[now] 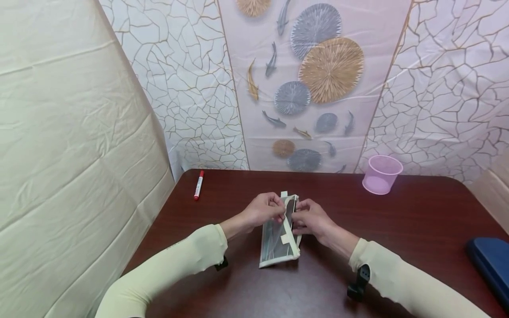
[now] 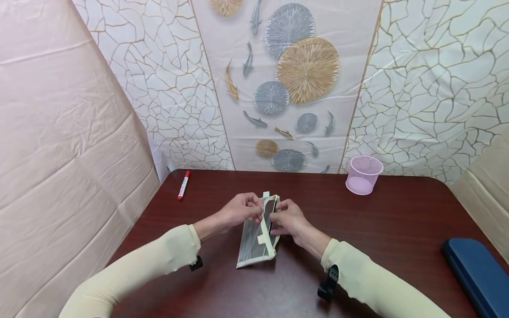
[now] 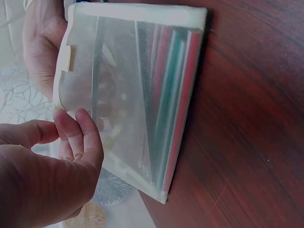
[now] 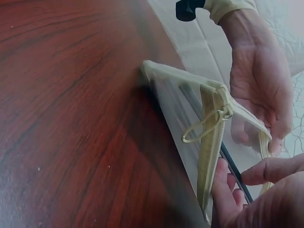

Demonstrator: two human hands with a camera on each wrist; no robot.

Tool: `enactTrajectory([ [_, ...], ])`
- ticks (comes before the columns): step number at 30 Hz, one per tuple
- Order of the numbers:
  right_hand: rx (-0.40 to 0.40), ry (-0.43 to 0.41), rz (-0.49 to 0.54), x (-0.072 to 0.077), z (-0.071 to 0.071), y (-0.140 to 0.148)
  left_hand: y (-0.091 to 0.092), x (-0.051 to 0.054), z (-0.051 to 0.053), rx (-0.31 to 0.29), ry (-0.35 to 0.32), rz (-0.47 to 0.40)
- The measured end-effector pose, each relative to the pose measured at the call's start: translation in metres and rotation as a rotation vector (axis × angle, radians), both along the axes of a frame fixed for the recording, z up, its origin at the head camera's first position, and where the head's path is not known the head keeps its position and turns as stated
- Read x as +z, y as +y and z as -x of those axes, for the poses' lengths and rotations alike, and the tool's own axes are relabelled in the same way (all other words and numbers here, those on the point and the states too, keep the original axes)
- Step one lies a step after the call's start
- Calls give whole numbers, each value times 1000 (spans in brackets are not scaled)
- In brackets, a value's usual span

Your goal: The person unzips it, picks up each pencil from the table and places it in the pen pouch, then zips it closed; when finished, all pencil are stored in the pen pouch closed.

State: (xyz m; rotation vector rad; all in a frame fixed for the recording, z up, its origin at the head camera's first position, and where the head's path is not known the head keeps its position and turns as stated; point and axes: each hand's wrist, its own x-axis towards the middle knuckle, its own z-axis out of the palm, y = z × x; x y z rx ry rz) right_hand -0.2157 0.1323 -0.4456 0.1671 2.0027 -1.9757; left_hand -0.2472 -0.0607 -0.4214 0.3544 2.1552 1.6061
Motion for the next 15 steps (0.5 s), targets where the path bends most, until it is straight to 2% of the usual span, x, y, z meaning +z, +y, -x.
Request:
enactTrajectory([
  [9, 76, 1, -43, -1, 3, 2, 0, -2, -2, -13, -5, -3],
  [15, 43, 51, -90, 0, 4, 5, 0, -1, -1, -5, 2, -13],
])
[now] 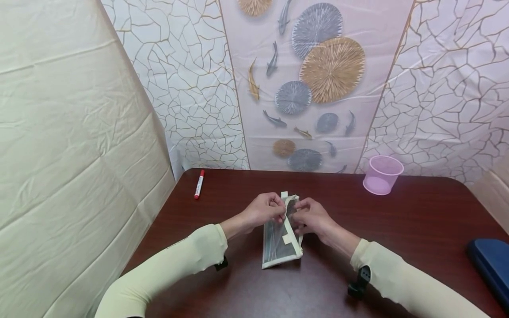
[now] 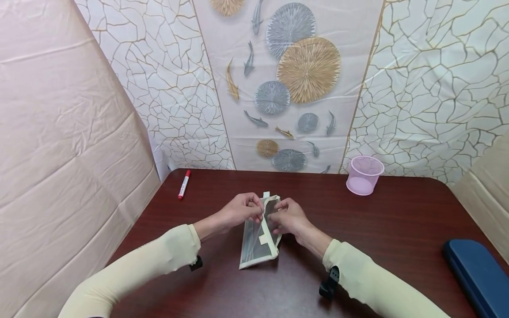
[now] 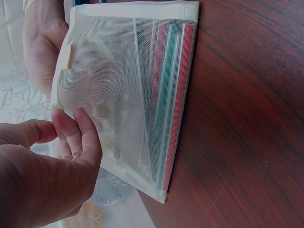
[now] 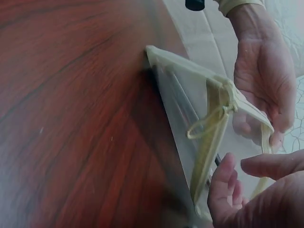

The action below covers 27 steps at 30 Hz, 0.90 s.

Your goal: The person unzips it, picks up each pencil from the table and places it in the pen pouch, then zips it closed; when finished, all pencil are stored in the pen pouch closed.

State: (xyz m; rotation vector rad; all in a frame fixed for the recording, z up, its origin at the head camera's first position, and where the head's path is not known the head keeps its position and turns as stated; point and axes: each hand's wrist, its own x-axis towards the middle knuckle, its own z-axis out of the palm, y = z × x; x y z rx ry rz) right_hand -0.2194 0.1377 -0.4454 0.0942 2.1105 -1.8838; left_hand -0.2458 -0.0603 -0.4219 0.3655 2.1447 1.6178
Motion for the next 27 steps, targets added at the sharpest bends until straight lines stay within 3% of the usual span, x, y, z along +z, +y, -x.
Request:
enactTrajectory([
  [6, -5, 79, -53, 1, 1, 20, -1, 1, 0, 11, 9, 26],
  [16, 44, 155, -244, 2, -1, 74, -1, -1, 0, 10, -3, 6],
  [22, 138, 113, -278, 1, -2, 104, 0, -1, 2, 9, -6, 2],
  [27, 301, 70, -329, -4, -4, 123, 0, -1, 4, 8, -3, 8],
])
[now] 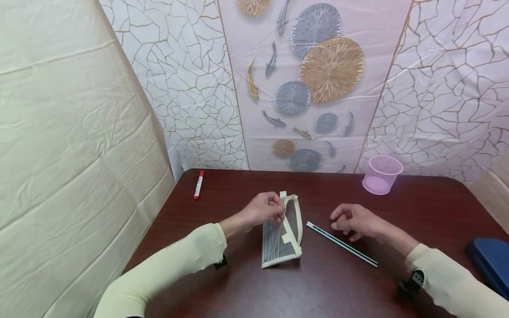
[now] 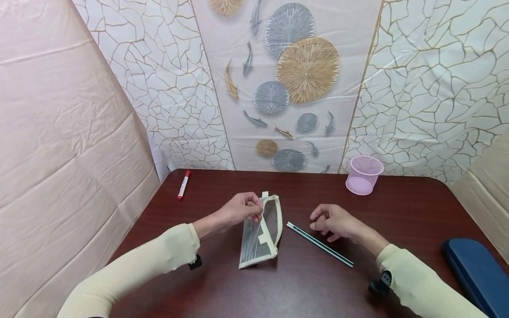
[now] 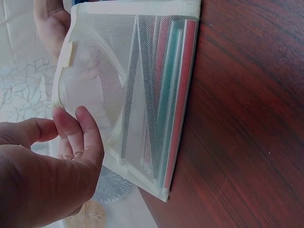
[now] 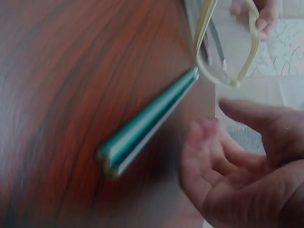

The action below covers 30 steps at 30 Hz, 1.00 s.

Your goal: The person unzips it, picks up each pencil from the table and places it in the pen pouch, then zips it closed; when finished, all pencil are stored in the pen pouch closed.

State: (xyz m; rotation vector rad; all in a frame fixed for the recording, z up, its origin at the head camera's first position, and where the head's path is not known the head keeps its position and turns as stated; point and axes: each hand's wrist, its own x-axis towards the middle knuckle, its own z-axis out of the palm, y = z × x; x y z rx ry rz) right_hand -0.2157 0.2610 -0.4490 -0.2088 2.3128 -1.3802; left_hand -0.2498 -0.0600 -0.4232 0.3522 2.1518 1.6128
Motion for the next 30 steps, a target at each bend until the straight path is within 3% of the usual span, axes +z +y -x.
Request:
enactTrajectory([
  [4, 111, -38, -31, -3, 0, 9, 0, 0, 0, 3, -3, -1],
  [10, 161, -33, -3, -6, 0, 12, 1, 1, 0, 3, -19, -2],
  [24, 167, 29, -60, -9, 0, 9, 0, 1, 1, -8, -14, 0],
  [30, 158, 125, -137, -9, -2, 3, 0, 1, 0, -2, -12, 6],
])
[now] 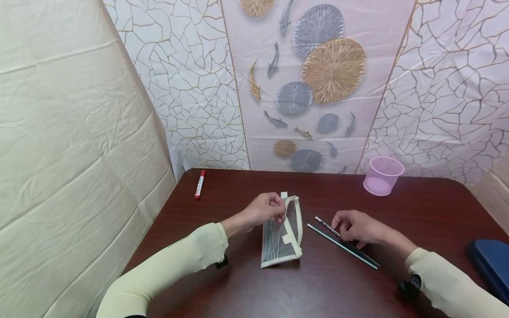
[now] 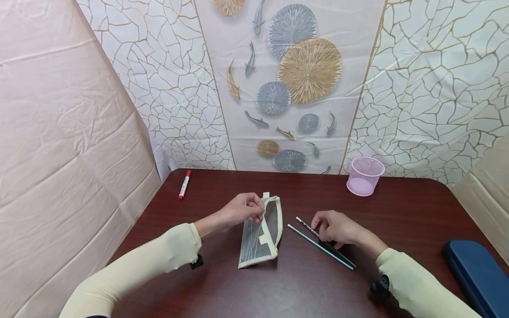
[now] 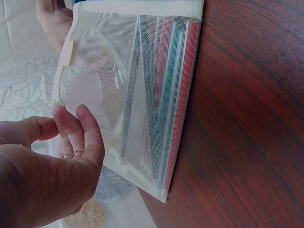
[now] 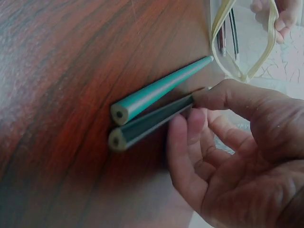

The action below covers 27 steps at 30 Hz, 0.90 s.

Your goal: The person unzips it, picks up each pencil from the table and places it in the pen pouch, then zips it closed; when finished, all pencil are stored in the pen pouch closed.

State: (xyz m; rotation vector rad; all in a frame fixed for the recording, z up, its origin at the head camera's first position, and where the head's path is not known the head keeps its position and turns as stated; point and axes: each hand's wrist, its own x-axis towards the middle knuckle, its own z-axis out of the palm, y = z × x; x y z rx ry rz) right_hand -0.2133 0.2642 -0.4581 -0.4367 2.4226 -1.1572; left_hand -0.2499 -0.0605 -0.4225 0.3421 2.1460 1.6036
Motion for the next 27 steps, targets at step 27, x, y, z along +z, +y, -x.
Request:
enactTrajectory([
  [27, -99, 218, -301, 5, 10, -9, -3, -1, -1, -3, -8, -5],
])
